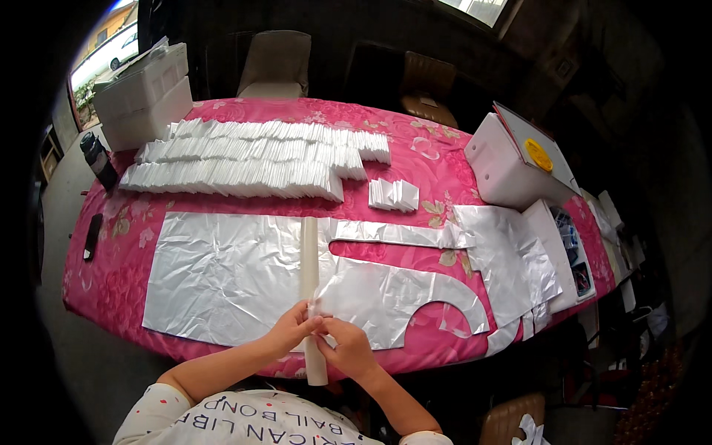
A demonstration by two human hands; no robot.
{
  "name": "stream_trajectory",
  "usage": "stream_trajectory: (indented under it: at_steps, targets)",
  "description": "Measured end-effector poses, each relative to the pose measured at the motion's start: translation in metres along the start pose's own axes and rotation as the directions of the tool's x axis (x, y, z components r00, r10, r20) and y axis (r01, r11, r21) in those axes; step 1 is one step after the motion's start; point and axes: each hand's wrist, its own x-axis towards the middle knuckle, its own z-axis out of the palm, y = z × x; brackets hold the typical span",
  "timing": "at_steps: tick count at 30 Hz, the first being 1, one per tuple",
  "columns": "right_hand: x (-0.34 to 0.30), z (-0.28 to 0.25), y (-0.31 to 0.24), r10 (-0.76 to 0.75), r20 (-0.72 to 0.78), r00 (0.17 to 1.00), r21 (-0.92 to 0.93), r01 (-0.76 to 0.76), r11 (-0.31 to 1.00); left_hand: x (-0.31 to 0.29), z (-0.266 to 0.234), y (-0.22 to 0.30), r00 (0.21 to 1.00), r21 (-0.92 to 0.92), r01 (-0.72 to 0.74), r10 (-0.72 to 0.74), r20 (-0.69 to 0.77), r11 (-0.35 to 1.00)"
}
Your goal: The person repeatedly wraps small white rectangular items in clear plastic wrap on a pink floral bedspread. They unroll the plastic, place an item on it, fold the wrap around the item, and set the wrapped item aside. The process is repeated multiple times.
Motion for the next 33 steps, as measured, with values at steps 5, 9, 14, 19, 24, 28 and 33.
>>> stream_trajectory:
  at_steps: [5, 9, 14, 19, 24, 28, 33]
  targets:
    - [-0.014, 0.034, -0.029, -0.176, 0.047, 0.983, -0.062, 0.178, 0.982, -0.025, -0.109, 0.014, 0.980, -0.051, 0.180, -0.183, -0.081, 0.982]
    - [-0.042, 0.032, -0.034, 0.097, -0.120, 0.988, -0.388, -0.136, 0.912, -0.081, -0.226, 0.026, 0.902, 0.031, 0.287, -0.259, -0.346, 0.957]
    - [-0.060, 0.034, -0.027, 0.628, 0.172, 0.759, -0.396, -0.530, 0.750, -0.102, -0.258, 0.042, 0.805, 0.759, 0.272, 0.293, -0.516, 0.591]
    - [-0.063, 0.041, -0.020, 0.669, 0.172, 0.723, -0.296, -0.610, 0.735, -0.055, -0.145, 0.059, 0.768, 0.952, -0.198, 0.640, 0.002, 0.234]
    - [-0.066, 0.031, -0.023, 0.674, 0.197, 0.712, -0.311, -0.607, 0.732, 0.010, -0.067, -0.009, 0.804, 0.892, -0.397, 0.550, 0.225, 0.215]
    - [-0.070, 0.027, -0.016, 0.678, 0.243, 0.693, -0.288, -0.616, 0.733, 0.027, -0.047, -0.030, 0.882, 0.937, -0.298, 0.429, 0.198, 0.181]
    - [-0.040, 0.013, -0.005, 0.601, 0.349, 0.719, -0.325, -0.509, 0.797, 0.025, -0.044, -0.035, 0.915, 0.982, -0.188, 0.365, 0.169, 0.017]
